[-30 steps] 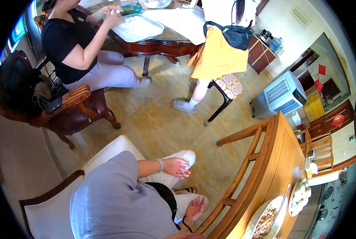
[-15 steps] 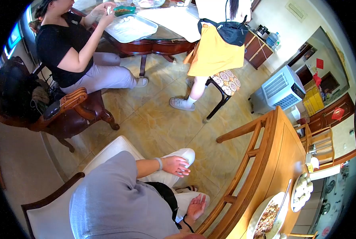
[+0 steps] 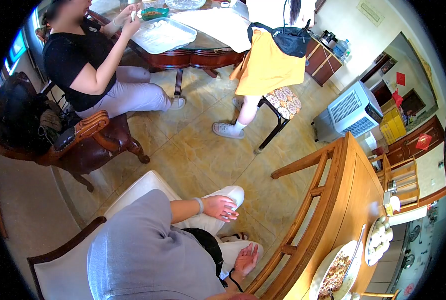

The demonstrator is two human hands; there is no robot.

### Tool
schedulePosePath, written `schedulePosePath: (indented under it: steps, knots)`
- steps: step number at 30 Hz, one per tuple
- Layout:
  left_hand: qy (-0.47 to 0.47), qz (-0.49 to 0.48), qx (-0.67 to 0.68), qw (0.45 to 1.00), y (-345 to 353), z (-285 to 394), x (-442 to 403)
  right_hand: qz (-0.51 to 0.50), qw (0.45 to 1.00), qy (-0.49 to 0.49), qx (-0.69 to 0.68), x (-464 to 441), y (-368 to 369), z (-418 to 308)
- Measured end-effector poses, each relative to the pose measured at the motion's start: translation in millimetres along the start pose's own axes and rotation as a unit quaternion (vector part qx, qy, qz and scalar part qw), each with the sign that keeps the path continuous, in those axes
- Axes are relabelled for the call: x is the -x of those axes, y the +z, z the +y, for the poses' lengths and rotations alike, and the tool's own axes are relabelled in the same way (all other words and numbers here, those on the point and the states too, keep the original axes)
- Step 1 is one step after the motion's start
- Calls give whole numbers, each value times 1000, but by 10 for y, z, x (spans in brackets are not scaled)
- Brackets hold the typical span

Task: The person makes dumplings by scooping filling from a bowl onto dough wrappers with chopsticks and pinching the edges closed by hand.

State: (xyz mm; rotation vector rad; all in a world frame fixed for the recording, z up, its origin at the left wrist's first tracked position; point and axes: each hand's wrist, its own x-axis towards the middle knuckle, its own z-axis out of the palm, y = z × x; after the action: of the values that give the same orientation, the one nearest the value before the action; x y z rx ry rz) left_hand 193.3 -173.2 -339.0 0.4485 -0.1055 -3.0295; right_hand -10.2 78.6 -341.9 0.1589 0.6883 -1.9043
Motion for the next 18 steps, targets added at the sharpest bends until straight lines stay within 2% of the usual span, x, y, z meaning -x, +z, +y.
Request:
schedulePosePath:
  steps: [13,16,18]
  knots:
    - [-7,24,7,1000,72,20,26,24,999,-40,-10,29,-28,36]
    - [-10,-24,26,999,-96,17,-36,39,998,-31,-27,27,-72,31]
    - [-11,-19,35,999,-105,19,-44,46,998,-26,-36,34,-43,26]
